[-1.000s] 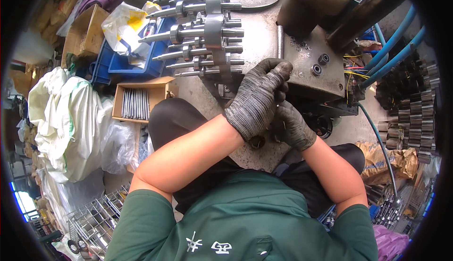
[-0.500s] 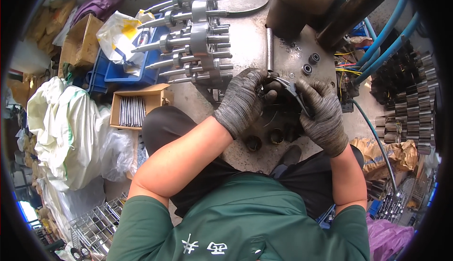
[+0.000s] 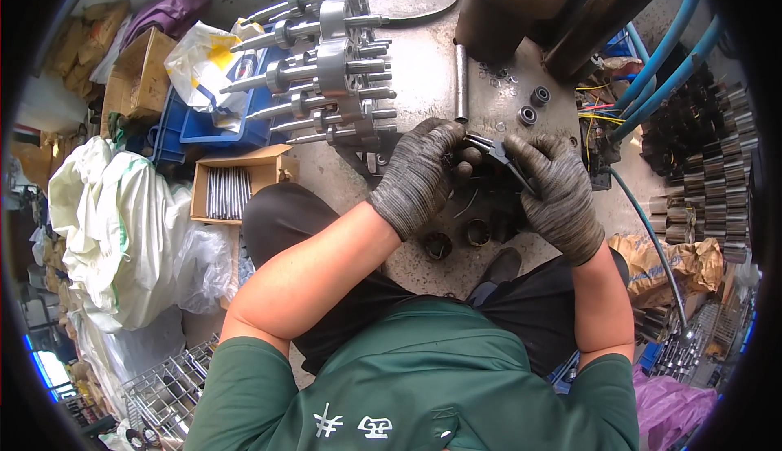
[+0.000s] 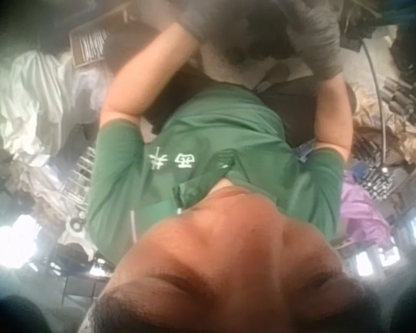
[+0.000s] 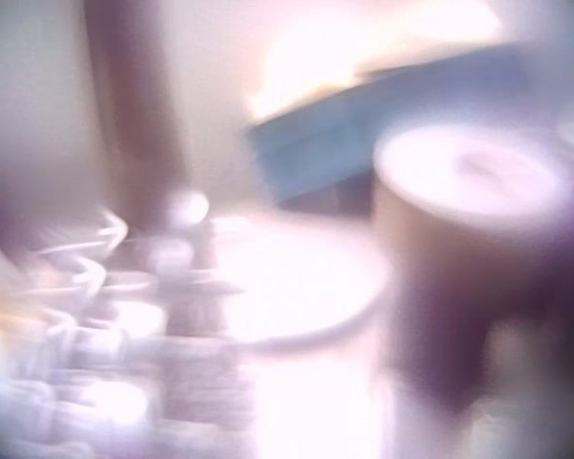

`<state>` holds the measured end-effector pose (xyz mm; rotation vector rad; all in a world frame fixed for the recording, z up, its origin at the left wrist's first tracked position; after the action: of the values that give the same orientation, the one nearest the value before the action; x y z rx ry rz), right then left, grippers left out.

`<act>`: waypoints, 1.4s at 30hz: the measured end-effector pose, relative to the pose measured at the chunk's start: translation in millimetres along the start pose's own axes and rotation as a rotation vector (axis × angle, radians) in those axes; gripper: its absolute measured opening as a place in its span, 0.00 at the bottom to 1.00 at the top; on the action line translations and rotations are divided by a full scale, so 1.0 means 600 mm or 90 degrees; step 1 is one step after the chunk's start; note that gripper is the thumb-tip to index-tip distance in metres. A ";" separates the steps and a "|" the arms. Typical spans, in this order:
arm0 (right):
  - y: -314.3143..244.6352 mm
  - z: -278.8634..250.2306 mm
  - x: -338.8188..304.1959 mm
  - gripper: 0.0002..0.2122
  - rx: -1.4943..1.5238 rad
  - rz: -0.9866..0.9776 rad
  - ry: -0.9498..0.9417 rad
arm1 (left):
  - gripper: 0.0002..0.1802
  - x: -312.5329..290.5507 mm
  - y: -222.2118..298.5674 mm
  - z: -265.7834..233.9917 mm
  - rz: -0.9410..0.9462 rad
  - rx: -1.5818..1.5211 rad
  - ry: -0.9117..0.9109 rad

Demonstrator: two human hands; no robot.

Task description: The person assembles metal components using a press machine and pliers by picking up pins and circular parts from crates, placing them into a fixture, and pulling a lever to press them together.

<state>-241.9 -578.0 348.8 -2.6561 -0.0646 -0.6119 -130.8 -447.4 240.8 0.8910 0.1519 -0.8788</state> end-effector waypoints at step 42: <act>-0.068 0.187 0.015 0.34 0.768 0.448 -0.241 | 0.25 -0.009 -0.188 -0.027 -0.271 -0.142 0.118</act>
<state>-193.3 -495.8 276.2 -1.4139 0.2901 0.1743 -212.1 -467.6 163.7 0.7390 0.6067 -1.1464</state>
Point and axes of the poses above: each hand's wrist, its own x-axis towards the middle knuckle, its own z-axis out of the palm, y = z × x, the point moved 7 cm from there along x, towards the middle knuckle, and after that the axes turned 5 degrees about y, right-handed, at the moved point
